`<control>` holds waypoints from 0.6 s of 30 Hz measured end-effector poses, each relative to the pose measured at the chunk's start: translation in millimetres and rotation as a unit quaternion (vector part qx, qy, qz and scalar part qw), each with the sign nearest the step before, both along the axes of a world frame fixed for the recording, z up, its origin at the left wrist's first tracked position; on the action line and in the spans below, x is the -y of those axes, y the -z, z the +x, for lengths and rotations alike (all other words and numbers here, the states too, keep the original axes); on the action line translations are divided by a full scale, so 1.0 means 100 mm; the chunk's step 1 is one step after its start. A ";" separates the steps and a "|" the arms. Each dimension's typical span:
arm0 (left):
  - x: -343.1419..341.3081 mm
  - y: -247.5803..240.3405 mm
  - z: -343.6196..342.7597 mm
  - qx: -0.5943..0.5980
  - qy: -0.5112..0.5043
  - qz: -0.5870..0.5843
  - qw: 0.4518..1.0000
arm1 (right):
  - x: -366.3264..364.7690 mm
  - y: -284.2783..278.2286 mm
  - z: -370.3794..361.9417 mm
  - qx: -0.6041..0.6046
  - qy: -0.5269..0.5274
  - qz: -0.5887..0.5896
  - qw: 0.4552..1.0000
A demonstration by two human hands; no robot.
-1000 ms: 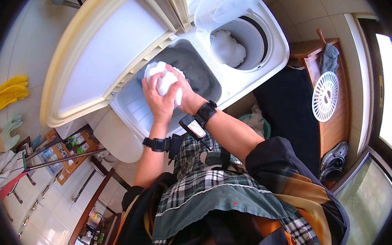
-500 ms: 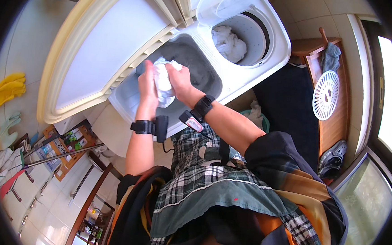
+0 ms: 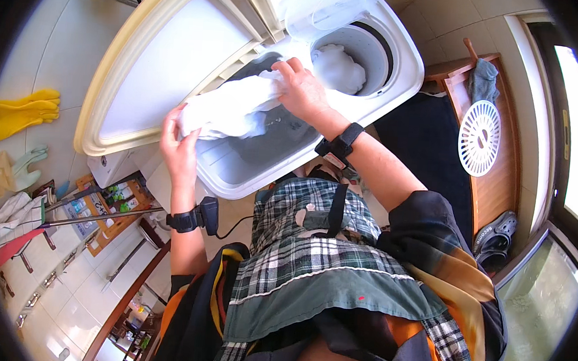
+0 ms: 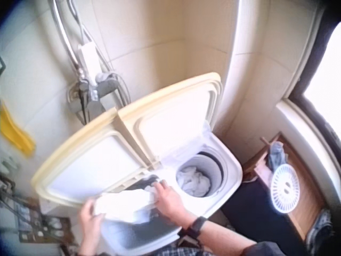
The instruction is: The person transfers white linens from a washing machine drum into a spin-dryer tub, wrings one item out by hand, and secures the dryer lid.
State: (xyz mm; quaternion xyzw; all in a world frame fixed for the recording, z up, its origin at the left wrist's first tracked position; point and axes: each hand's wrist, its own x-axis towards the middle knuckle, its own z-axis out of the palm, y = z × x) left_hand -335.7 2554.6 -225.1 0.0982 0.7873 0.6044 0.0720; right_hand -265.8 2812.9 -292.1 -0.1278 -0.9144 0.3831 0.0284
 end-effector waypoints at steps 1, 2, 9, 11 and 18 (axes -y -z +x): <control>0.04 -0.01 0.03 -0.004 -0.004 -0.001 1.000 | 0.01 -0.04 0.01 -0.004 -0.004 -0.001 1.000; 0.09 0.02 0.03 -0.016 0.024 -0.085 0.996 | 0.03 -0.07 0.02 0.002 -0.011 0.034 0.999; -0.19 -0.39 -0.09 0.003 0.023 -0.147 0.989 | 0.01 -0.09 0.27 -0.059 -0.045 -0.027 0.997; -0.24 -0.51 -0.10 0.072 0.007 -0.151 0.986 | 0.18 -0.09 0.27 -0.013 -0.079 -0.101 0.992; -0.98 -1.46 0.25 0.022 0.068 0.025 0.997 | 0.23 -0.19 0.22 -0.111 -0.050 -0.292 0.949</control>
